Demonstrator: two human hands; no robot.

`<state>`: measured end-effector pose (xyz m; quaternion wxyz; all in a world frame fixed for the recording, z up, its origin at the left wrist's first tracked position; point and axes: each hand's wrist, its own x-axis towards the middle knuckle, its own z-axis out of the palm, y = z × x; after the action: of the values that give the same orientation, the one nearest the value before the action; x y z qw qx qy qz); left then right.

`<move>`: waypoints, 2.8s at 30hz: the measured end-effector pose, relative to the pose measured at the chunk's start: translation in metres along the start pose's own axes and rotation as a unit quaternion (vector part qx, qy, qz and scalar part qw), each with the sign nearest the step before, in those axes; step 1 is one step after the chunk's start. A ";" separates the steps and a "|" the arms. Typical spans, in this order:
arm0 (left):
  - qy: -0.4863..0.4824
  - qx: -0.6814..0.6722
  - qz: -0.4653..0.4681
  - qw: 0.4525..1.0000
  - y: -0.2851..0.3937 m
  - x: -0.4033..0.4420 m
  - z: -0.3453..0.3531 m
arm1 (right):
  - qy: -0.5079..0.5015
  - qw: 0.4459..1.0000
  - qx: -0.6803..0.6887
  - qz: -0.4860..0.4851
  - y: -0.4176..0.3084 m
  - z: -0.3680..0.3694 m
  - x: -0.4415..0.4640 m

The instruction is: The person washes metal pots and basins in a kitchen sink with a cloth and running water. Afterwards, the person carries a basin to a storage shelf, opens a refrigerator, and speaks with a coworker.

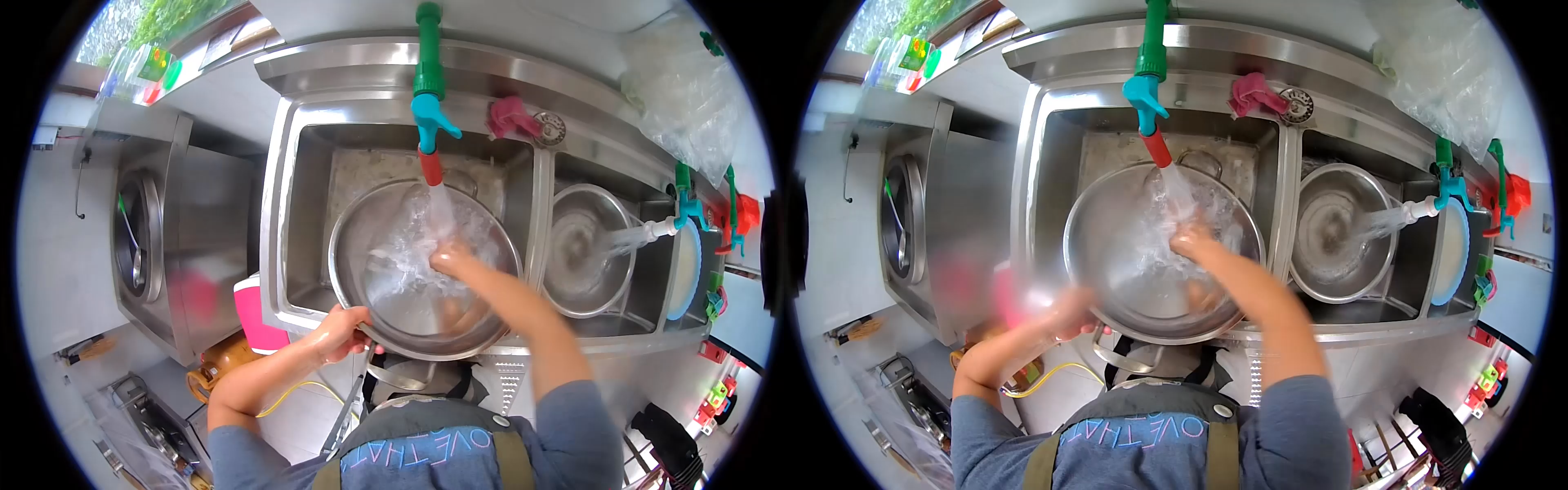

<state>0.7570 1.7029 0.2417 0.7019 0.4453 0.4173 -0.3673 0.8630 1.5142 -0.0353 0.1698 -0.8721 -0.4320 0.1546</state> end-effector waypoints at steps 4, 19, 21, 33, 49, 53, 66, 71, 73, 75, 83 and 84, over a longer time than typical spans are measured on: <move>0.021 0.025 0.023 0.999 0.005 0.011 0.008 | 0.008 0.938 0.346 0.018 -0.100 0.006 0.055; 0.068 0.112 0.003 0.991 0.027 -0.043 -0.011 | -0.026 0.948 0.069 0.311 0.012 -0.150 -0.001; 0.062 0.125 0.001 0.990 0.029 -0.040 -0.024 | -0.033 0.942 0.110 0.317 0.014 -0.152 -0.002; 0.038 0.065 -0.103 0.992 0.012 0.036 -0.069 | -0.046 0.791 0.457 0.404 0.030 -0.253 -0.068; -0.374 0.060 -0.147 0.914 -0.075 0.178 0.034 | 0.006 0.997 -0.041 0.068 -0.110 -0.454 -0.009; -0.411 0.130 -0.122 0.894 -0.080 0.184 0.023 | 0.099 0.968 -0.111 -0.202 -0.116 -0.454 0.005; -0.249 -0.103 0.189 0.944 0.063 0.064 -0.142 | 0.171 0.963 -0.045 -0.204 -0.202 -0.385 -0.081; -0.241 -0.176 0.190 0.935 0.047 0.043 -0.109 | 0.264 0.962 0.065 0.022 -0.206 -0.394 -0.113; -0.314 -0.205 0.233 0.897 0.041 0.069 -0.099 | 0.337 0.934 0.081 0.093 -0.219 -0.393 -0.138; -0.303 -0.152 0.224 0.914 0.048 0.065 -0.077 | 0.392 0.910 0.038 0.132 -0.222 -0.396 -0.175; -0.231 -0.087 0.142 0.959 0.013 0.107 -0.025 | 0.654 0.603 0.293 0.351 -0.193 -0.388 -0.286; -0.206 -0.085 0.128 0.966 0.009 0.109 -0.018 | 0.655 0.573 0.328 0.366 -0.192 -0.382 -0.279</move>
<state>0.8025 1.7068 0.1406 0.8491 0.3482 0.2328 -0.3218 0.7262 1.3367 0.4234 0.6101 -0.7039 0.2338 -0.2786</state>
